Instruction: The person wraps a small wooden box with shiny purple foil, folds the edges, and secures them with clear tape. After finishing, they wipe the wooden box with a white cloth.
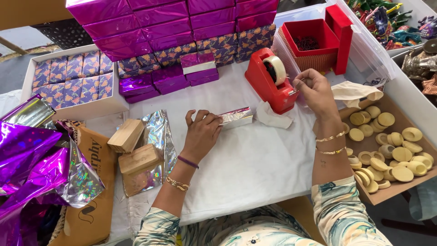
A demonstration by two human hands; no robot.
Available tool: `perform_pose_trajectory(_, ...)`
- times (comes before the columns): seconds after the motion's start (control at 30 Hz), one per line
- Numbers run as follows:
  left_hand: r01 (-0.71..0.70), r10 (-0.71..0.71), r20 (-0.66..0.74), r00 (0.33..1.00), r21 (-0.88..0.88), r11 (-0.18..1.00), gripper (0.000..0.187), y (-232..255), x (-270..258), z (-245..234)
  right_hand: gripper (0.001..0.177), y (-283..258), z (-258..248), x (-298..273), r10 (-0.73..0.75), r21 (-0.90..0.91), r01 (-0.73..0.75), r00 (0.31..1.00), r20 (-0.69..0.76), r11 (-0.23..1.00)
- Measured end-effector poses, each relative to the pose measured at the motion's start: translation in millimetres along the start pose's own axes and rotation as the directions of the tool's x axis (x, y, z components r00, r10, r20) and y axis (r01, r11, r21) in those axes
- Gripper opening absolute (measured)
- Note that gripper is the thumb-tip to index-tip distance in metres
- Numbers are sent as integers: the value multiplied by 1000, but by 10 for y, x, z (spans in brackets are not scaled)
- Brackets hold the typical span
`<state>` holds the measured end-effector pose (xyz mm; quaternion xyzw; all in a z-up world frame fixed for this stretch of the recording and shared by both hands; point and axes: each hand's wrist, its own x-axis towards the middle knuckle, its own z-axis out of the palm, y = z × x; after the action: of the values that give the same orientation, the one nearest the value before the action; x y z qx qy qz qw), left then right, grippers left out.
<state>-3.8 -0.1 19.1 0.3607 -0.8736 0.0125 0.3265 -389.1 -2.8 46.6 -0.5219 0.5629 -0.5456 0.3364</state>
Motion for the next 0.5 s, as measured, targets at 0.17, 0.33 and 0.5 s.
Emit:
perform_pose_trajectory(0.17, 2, -2, 3, 1000, 0, 1000, 19, 2, 0, -1, 37, -459, 190, -288, -3, -263, -38, 988, -155, 964)
perform_pose_trajectory(0.33, -9, 9, -4, 1000, 2, 1000, 19, 8, 3, -7, 39, -427, 232, -405, -97, -582, -23, 980, -175, 813)
perform_pose_trajectory(0.5, 2, -2, 9, 1000, 6, 1000, 19, 6, -9, 4, 41, -513, 393, -445, -164, -835, -46, 973, -162, 548)
